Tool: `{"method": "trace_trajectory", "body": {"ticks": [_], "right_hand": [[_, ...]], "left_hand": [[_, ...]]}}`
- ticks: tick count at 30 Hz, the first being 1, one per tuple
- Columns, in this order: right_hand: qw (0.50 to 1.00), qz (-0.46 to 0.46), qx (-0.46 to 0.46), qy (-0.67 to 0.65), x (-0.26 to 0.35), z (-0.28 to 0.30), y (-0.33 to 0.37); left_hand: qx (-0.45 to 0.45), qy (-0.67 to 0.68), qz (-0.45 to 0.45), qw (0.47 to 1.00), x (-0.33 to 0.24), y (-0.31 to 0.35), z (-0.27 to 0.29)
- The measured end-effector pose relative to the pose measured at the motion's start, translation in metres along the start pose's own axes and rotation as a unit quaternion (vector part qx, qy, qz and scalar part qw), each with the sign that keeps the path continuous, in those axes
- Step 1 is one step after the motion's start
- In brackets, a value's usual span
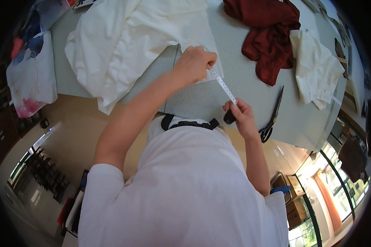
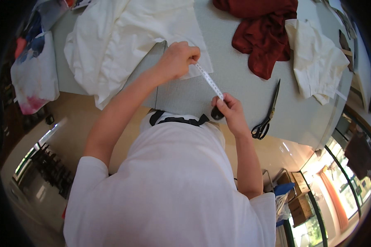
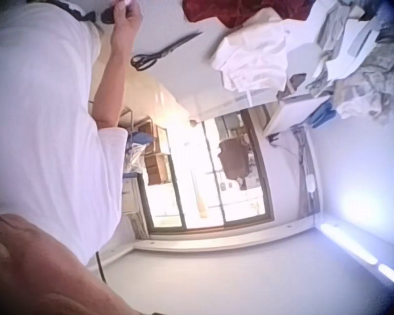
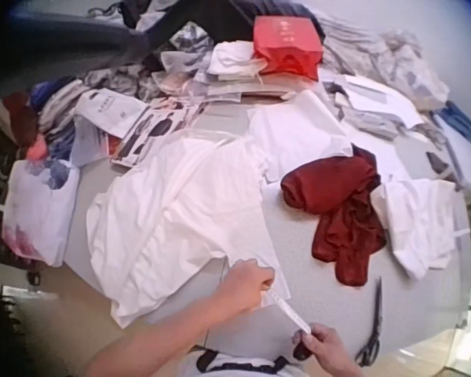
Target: The person measures and cuts a white fabric piece on a table using a measuring tape and scissors. They then fold the cut fabric and place it on a magazine on the table.
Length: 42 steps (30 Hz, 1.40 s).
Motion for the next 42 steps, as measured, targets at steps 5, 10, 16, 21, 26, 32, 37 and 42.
{"method": "trace_trajectory", "body": {"ticks": [5, 10, 16, 21, 26, 32, 37, 42], "right_hand": [[0.999, -0.015, -0.045, -0.027, -0.008, 0.001, -0.025], [0.981, -0.041, -0.165, 0.092, -0.032, 0.012, -0.052], [0.975, -0.046, -0.182, 0.123, -0.037, 0.009, -0.05], [0.972, -0.042, -0.183, 0.141, -0.033, 0.008, -0.049], [0.971, -0.041, -0.186, 0.147, -0.027, 0.008, -0.049], [0.97, -0.049, -0.186, 0.149, -0.035, 0.01, -0.053], [0.957, -0.04, -0.199, 0.207, -0.04, 0.018, -0.057], [0.955, -0.047, -0.205, 0.211, -0.04, 0.018, -0.058]], "left_hand": [[-0.031, -0.134, 0.004, 0.991, 0.014, -0.023, 0.004], [-0.179, -0.212, -0.043, 0.96, 0.014, -0.014, 0.005], [-0.135, -0.171, -0.048, 0.975, 0.006, 0.035, -0.046], [-0.115, -0.169, -0.023, 0.979, 0.005, 0.029, -0.056], [-0.12, -0.191, -0.023, 0.974, 0.017, 0.022, -0.058], [-0.129, -0.197, -0.019, 0.972, 0.021, 0.022, -0.063], [-0.137, -0.21, -0.026, 0.968, 0.02, 0.022, -0.062], [-0.142, -0.206, -0.029, 0.968, 0.02, 0.023, -0.062]]}}
Point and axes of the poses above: each hand's wrist, its own y-axis away from the middle knuckle, its own z-axis out of the back of the hand, x = y × z, the point moved 8 cm from there along -y, towards the middle knuckle, and after that the axes turned 13 degrees about x, right-handed, at the moved point
